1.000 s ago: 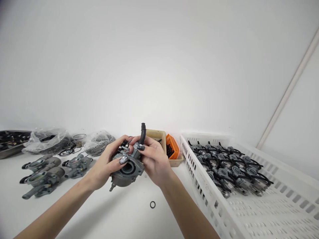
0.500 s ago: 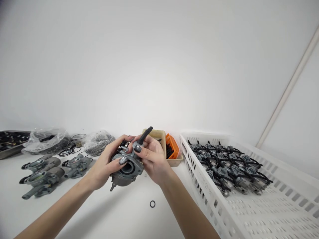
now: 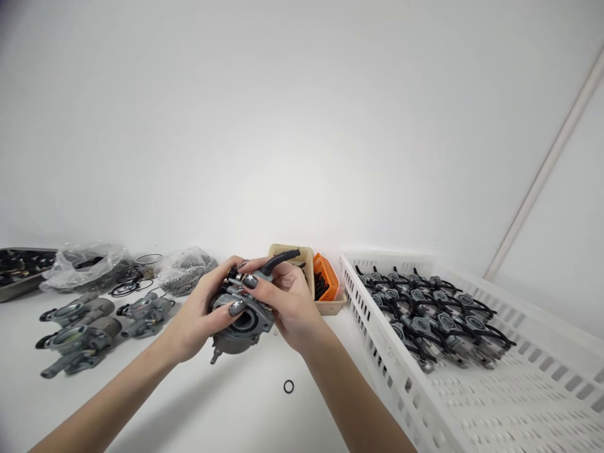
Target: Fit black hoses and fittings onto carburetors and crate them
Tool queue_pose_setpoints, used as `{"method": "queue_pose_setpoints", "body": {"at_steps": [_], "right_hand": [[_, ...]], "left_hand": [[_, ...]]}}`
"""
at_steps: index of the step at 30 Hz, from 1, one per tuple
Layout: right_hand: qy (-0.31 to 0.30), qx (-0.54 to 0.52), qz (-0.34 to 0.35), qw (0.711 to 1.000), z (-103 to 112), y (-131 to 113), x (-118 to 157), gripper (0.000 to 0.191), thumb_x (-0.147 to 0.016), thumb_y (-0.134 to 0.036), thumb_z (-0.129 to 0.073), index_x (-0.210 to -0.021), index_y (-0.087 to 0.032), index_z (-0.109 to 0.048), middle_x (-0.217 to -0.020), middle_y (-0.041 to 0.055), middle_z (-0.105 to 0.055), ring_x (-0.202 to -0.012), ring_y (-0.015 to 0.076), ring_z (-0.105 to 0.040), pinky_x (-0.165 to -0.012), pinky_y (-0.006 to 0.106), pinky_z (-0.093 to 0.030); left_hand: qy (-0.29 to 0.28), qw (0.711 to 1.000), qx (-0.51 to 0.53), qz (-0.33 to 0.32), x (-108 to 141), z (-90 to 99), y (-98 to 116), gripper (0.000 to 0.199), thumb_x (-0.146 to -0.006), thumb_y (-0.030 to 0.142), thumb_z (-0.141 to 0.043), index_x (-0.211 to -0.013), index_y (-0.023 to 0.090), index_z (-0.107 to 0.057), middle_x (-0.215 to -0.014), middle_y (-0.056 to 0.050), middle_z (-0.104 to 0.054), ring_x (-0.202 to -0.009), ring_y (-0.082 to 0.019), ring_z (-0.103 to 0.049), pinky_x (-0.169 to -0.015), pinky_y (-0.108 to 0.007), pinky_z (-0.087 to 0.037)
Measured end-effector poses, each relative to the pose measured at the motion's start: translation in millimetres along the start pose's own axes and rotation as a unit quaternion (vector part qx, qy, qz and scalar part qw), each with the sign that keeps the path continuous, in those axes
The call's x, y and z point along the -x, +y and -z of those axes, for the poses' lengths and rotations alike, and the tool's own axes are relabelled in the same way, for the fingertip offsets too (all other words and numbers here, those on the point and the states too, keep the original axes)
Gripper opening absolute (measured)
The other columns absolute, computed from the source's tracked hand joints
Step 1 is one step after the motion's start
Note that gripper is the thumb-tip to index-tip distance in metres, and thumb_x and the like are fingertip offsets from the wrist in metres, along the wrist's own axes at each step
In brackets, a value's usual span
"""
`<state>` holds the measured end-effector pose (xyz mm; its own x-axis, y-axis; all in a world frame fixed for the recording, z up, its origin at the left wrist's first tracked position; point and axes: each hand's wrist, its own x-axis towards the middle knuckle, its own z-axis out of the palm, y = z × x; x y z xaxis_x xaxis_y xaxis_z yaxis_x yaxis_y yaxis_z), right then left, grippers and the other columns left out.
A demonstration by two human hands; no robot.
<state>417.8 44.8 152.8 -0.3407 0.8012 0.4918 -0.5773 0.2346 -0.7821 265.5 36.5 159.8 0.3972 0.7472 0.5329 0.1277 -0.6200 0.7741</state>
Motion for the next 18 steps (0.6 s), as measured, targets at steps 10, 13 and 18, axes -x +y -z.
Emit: {"method": "queue_pose_setpoints", "body": {"at_steps": [10, 13, 18], "right_hand": [[-0.004, 0.009, 0.019, 1.0, 2.7, 1.6, -2.5, 0.021, -0.064, -0.033, -0.084, -0.074, -0.023, -0.068, -0.069, -0.0009, -0.061, -0.082, 0.0172, -0.062, -0.073, 0.028, -0.051], [-0.019, -0.003, 0.023, 1.0, 3.2, 0.1, -1.5, 0.019, -0.068, -0.036, -0.08, -0.077, -0.023, -0.07, -0.068, 0.0009, -0.061, -0.092, 0.0212, -0.062, -0.079, 0.032, -0.051], [-0.065, -0.021, 0.023, 0.997, 4.9, -3.9, 0.0, 0.018, -0.073, -0.03, -0.068, -0.087, -0.02, -0.074, -0.078, 0.006, -0.067, -0.099, 0.0256, -0.061, -0.082, 0.036, -0.051]], "left_hand": [[-0.003, 1.0, 0.021, 0.001, 0.5, 0.9, 0.7, 0.037, -0.074, 0.044, -0.064, -0.099, 0.02, -0.05, -0.094, -0.001, -0.057, -0.084, -0.017, -0.05, -0.074, -0.026, -0.04], [-0.008, 0.998, 0.057, 0.004, 0.0, 1.3, -1.1, 0.037, -0.073, 0.043, -0.066, -0.096, 0.02, -0.049, -0.098, -0.001, -0.056, -0.086, -0.017, -0.049, -0.075, -0.025, -0.04], [-0.023, 0.996, 0.087, -0.008, -1.6, 1.8, -4.7, 0.04, -0.073, 0.05, -0.065, -0.092, 0.019, -0.047, -0.097, -0.001, -0.053, -0.086, -0.016, -0.047, -0.074, -0.025, -0.04]]}}
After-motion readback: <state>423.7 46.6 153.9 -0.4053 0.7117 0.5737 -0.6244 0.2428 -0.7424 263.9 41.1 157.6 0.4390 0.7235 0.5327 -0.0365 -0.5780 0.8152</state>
